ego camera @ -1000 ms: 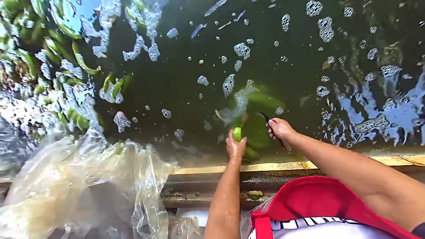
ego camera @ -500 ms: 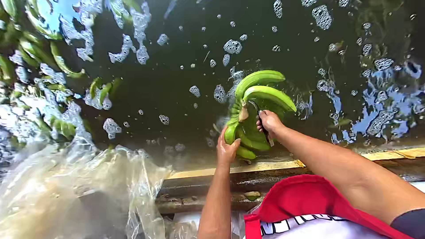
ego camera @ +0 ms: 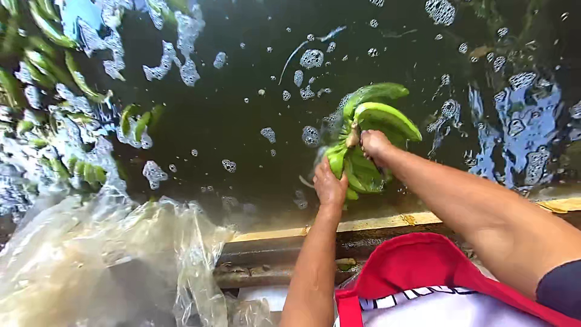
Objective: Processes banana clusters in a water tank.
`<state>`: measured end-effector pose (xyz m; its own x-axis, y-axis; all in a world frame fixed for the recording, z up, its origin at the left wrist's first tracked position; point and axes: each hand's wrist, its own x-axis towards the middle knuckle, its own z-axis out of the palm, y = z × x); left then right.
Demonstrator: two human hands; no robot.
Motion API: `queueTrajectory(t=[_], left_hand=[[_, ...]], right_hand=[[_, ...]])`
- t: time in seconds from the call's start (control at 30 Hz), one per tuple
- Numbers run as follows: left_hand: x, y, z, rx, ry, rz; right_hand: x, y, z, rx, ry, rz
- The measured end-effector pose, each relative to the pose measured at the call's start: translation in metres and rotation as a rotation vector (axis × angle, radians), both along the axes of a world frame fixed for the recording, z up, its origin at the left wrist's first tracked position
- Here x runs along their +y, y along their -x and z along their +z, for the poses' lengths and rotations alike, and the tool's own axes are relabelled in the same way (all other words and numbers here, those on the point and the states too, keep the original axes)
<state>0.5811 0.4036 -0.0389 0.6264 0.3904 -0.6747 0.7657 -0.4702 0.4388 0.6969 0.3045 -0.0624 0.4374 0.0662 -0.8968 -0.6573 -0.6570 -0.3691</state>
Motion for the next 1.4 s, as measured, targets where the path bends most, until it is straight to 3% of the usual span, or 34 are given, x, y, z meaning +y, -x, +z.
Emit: queueTrajectory(t=[0.13,0.23,0.33,0.53,0.7,0.83,1.03,1.2,1.3,1.4], left_hand=[[0.010,-0.029,-0.023,-0.009,0.130,0.012],[-0.003,-0.037,-0.018,-0.078,0.126,-0.015],[-0.019,-0.033,-0.006,-0.162,0.026,-0.036],[-0.030,-0.039,0.019,-0.358,-0.163,-0.072],[-0.041,-0.061,0.025,-0.502,-0.294,-0.081],[-0.045,-0.060,0.015,-0.553,-0.326,-0.153],[-0.043,-0.051,0.002,-0.607,-0.380,-0.223],[-0.042,-0.034,-0.015,-0.694,-0.404,-0.249],[-0.036,-0.032,-0.020,-0.585,-0.318,-0.227],[-0.006,-0.044,-0.021,-0.325,-0.095,-0.050]], right_hand=[[-0.025,-0.004,0.053,-0.119,-0.215,-0.021],[-0.057,-0.030,0.055,-0.344,0.049,0.174],[-0.067,-0.042,0.046,-0.405,0.273,0.455],[-0.062,-0.046,0.022,-0.539,0.360,0.591],[-0.038,-0.033,0.032,-0.347,0.394,0.347],[-0.047,-0.010,0.020,-0.234,0.218,0.041],[-0.052,0.000,0.023,-0.067,0.153,-0.036],[-0.044,0.016,0.026,0.185,0.019,-0.546],[-0.040,0.020,0.030,0.222,-0.033,-0.528],[-0.034,0.017,0.057,0.204,-0.195,-0.429]])
